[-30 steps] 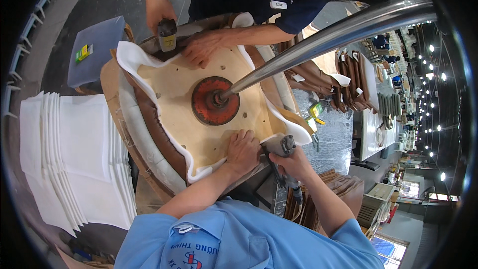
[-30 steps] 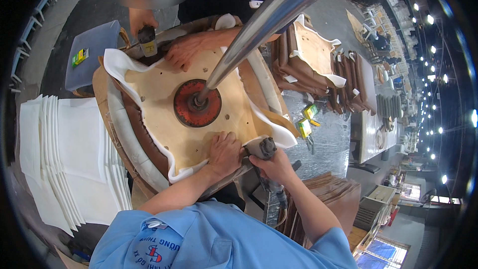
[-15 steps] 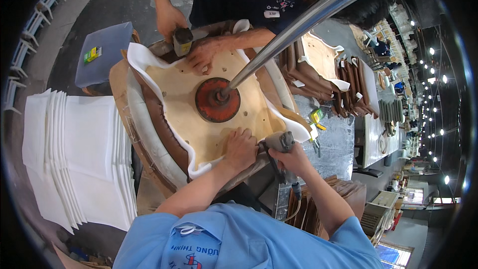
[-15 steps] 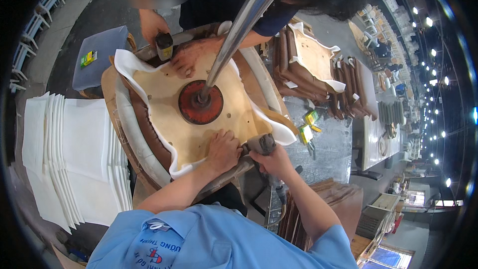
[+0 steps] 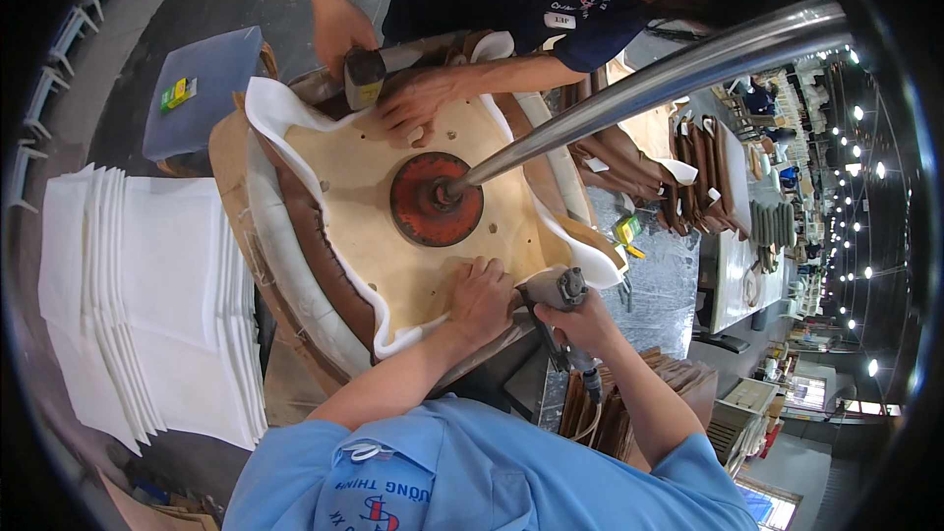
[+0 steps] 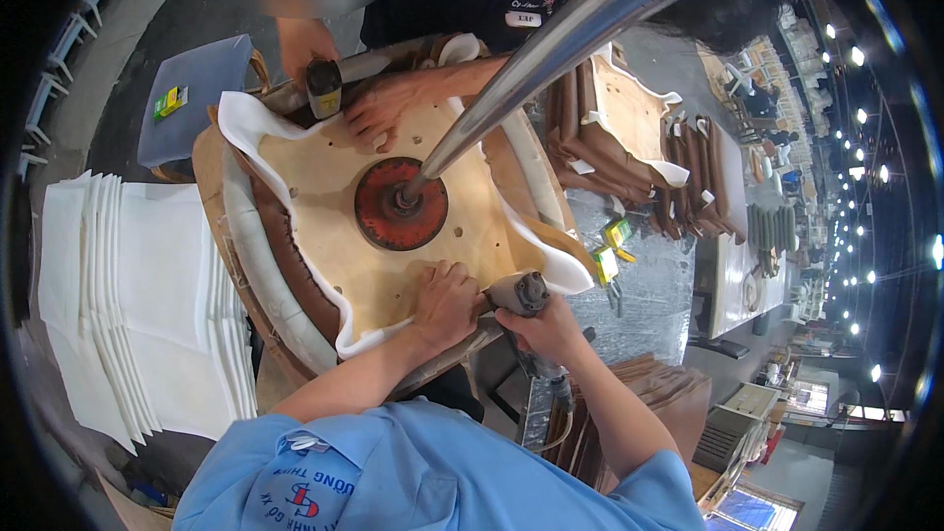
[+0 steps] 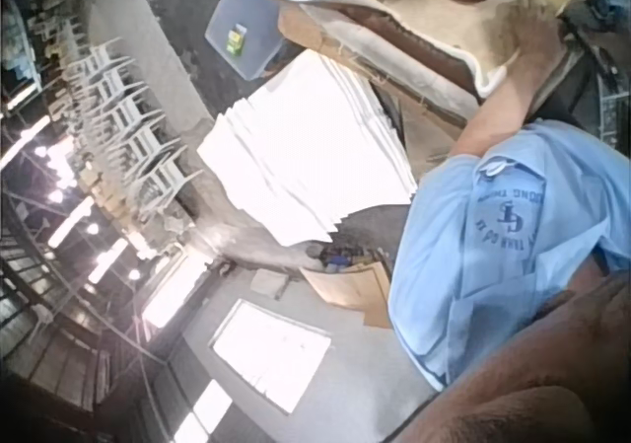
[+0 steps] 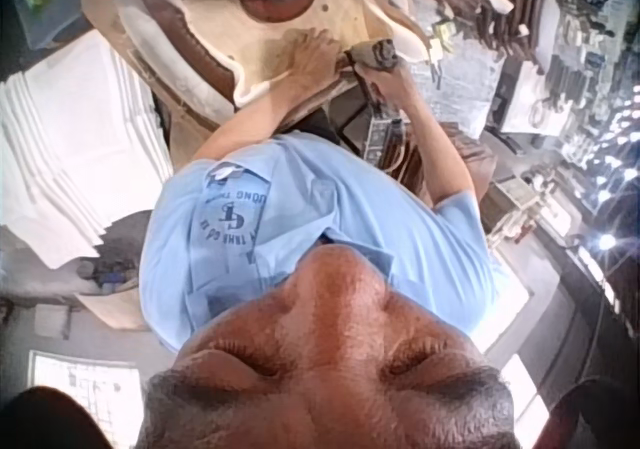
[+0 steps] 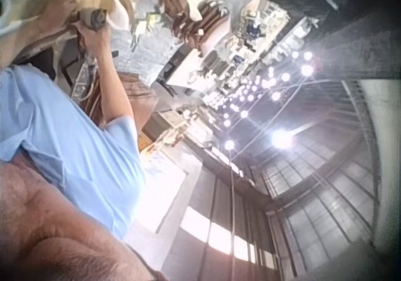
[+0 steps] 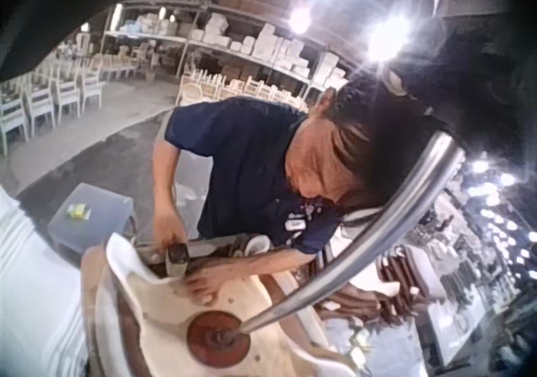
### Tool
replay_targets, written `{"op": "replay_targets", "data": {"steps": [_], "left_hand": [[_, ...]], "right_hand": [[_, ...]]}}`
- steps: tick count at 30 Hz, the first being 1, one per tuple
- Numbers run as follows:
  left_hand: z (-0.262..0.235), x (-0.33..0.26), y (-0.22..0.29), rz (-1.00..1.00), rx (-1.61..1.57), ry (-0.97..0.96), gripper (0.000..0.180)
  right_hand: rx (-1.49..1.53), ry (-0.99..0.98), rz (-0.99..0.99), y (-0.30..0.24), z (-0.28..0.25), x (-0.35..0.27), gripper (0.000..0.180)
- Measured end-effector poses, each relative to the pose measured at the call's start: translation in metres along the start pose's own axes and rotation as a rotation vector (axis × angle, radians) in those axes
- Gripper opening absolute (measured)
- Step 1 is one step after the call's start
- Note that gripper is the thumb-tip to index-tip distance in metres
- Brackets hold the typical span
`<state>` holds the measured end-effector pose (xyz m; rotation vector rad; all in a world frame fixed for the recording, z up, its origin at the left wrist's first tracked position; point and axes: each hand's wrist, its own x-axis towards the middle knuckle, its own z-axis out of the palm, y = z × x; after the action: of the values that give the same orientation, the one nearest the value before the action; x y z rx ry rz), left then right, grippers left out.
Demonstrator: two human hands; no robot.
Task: The person places a white fabric sheet over a wooden chair seat base, then uses a pneumatic staple gun to secure the fabric to the underside of the seat. A coworker assists by holding the seat and applying adhesive. The process is repeated for a second seat.
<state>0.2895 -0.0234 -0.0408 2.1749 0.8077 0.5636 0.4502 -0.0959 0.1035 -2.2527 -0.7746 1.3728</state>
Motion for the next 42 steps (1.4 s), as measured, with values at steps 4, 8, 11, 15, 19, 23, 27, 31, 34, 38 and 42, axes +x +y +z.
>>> {"op": "replay_targets", "data": {"steps": [4, 8, 11, 15, 19, 23, 27, 31, 34, 38, 42], "left_hand": [[0.001, 0.001, 0.0, -0.014, 0.006, -0.009, 0.013], [0.002, 0.001, 0.0, -0.035, 0.011, -0.055, 0.013], [0.002, 0.002, 0.0, -0.032, 0.003, -0.057, 0.013], [0.0, 0.001, 0.0, -0.008, 0.019, -0.006, 0.013], [-0.001, 0.001, 0.0, -0.006, 0.055, -0.018, 0.013], [-0.002, 0.0, -0.002, -0.012, 0.052, -0.053, 0.014], [-0.009, -0.006, -0.006, 0.047, 0.006, -0.008, 0.016], [-0.016, -0.008, -0.006, 0.063, -0.041, -0.052, 0.016], [-0.016, -0.005, -0.003, 0.023, -0.073, -0.059, 0.014], [-0.011, -0.004, -0.001, -0.057, -0.07, -0.108, 0.014], [-0.007, -0.004, -0.001, -0.033, -0.041, -0.034, 0.013]], "right_hand": [[-0.015, -0.002, 0.056, -0.005, -0.001, -0.002, 0.029], [-0.037, -0.008, 0.077, -0.006, 0.0, -0.004, 0.028], [-0.033, -0.004, 0.056, -0.005, 0.002, -0.005, 0.029], [-0.021, 0.0, 0.006, -0.005, 0.003, -0.003, 0.03], [-0.101, 0.001, -0.027, -0.005, 0.004, 0.005, 0.032], [-0.088, -0.007, -0.038, -0.003, 0.002, 0.005, 0.033], [0.039, 0.031, -0.031, 0.005, -0.002, -0.006, 0.03], [0.054, 0.053, -0.001, 0.012, 0.001, -0.013, 0.03], [0.065, 0.049, 0.007, 0.015, 0.005, -0.011, 0.032], [0.025, 0.036, 0.015, 0.014, 0.007, -0.008, 0.033], [0.05, 0.007, 0.028, 0.007, 0.008, -0.008, 0.033]]}}
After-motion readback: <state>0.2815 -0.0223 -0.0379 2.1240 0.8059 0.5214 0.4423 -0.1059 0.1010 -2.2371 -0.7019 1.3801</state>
